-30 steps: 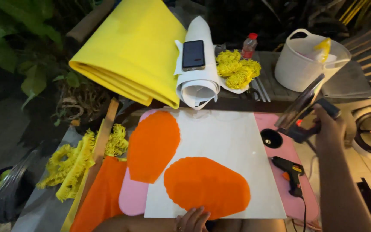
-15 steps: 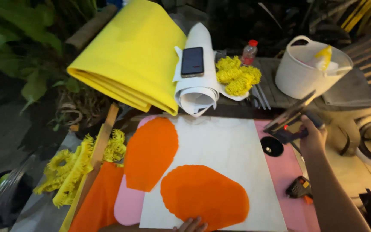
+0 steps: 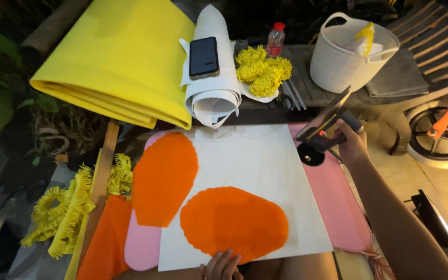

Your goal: Ironing and pressing orange foam fabric pieces on a flat board to smooth them out for craft work.

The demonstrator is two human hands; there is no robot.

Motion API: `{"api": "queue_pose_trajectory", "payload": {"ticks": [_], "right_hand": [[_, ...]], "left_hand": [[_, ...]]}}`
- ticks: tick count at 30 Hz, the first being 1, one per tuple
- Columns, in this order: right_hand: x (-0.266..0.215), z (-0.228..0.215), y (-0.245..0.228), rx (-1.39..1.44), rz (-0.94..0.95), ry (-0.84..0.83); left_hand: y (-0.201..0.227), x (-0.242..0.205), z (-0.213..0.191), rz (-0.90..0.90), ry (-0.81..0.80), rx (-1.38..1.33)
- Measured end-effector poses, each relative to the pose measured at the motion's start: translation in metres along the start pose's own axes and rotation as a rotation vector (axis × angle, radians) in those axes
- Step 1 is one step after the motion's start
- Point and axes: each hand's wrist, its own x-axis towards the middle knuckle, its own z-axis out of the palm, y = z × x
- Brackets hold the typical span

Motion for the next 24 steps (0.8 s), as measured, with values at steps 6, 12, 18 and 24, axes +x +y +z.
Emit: {"api": "queue_pose_trajectory", "payload": {"ticks": [6, 12, 18, 24], "right_hand": [[-0.004, -0.006, -0.009, -0.224, 0.028, -0.134], [-0.009, -0.005, -0.018, -0.539, -0.006, -0.179], [-0.005, -0.005, -0.013, -0.627, -0.053, -0.151], [-0.015, 0.014, -0.008, -0.334, -0.172, -0.197]], "left_hand": [[0.007, 0.028, -0.023, -0.090, -0.212, -0.122], [0.010, 0.032, -0.047, -0.191, -0.556, -0.157], [0.011, 0.029, -0.039, -0.159, -0.447, -0.132], [0.006, 0.021, -0.022, -0.062, -0.255, -0.117]]}}
